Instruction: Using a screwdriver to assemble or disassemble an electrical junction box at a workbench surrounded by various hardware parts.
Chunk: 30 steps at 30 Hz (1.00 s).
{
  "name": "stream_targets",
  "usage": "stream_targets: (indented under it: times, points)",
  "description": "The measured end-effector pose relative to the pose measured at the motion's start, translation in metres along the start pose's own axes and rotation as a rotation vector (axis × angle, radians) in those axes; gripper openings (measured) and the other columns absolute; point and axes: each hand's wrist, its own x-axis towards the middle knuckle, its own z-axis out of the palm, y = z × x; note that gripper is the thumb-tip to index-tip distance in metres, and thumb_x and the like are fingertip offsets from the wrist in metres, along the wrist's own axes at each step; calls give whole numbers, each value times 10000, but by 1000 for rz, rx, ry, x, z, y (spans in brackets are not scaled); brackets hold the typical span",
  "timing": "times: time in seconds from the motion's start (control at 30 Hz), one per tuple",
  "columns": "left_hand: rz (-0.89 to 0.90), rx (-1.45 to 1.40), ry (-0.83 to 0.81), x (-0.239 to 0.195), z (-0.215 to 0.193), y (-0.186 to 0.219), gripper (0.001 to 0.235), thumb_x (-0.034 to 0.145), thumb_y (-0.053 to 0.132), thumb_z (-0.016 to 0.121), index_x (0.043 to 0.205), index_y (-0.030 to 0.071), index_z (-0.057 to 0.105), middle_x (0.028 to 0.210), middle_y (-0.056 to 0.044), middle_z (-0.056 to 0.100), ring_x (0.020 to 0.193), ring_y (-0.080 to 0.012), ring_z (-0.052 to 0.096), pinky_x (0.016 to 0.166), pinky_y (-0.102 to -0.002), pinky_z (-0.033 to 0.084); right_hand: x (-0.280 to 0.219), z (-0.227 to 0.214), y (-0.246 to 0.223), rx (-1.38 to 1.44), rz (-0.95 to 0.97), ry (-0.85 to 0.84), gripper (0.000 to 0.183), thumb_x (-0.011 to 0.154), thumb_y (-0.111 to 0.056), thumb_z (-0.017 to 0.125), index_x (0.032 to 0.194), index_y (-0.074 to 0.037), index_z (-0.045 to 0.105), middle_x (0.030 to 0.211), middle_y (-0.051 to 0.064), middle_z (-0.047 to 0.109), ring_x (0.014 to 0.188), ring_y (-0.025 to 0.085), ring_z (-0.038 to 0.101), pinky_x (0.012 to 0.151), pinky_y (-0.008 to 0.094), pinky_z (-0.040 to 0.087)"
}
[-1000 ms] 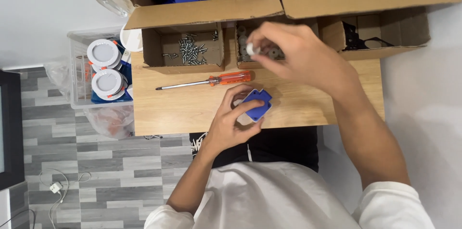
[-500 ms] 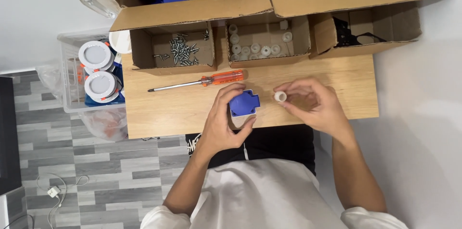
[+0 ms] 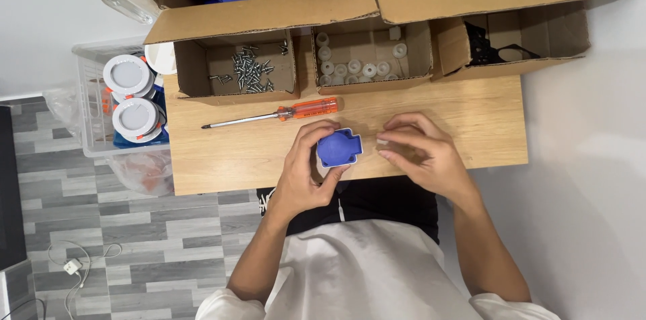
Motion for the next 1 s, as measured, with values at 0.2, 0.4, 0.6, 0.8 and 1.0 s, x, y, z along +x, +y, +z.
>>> stream_targets:
  times: [0.2,0.4,0.6,0.8,1.0]
  points:
    - [11,-32,-9,-1,-1,-1,564,893,29,862,1359,-61,556,1322,-255,658,1301,-472,680,1079,-549,595,6,5,-10,3,23,-78,269,941,14,798,1209,-6,818,1109,199,810,1035,333,819,869,466,681]
    - [19,-55,-23,-1,-3,-2,569,899,41,862,1363,-58,549,1326,-254,653,1312,-474,677,1084,-546,595,8,8,-12,14,24,-103,285,924,40,792,1208,13,798,1103,183,831,984,317,828,832,455,690]
    - [36,-76,-42,-2,-4,-4,565,901,54,863,1359,-54,550,1319,-254,658,1301,-478,689,1074,-550,601,9,13,-15,-13,-4,-91,256,915,25,815,1168,-15,814,1096,154,840,979,309,831,827,450,695]
    - [78,-77,-42,-4,-5,-9,552,893,61,876,1335,-57,566,1297,-258,673,1275,-485,707,1065,-560,602,3,19,-6,-12,-22,-37,182,918,3,826,1094,-37,850,1035,116,842,948,264,834,827,396,696]
    - [117,-96,-17,-6,-4,-10,551,873,52,902,1316,-64,595,1282,-259,693,1250,-482,720,1075,-578,596,-9,25,12,32,13,1,158,909,-31,854,1064,-50,867,982,102,843,897,233,836,795,369,699]
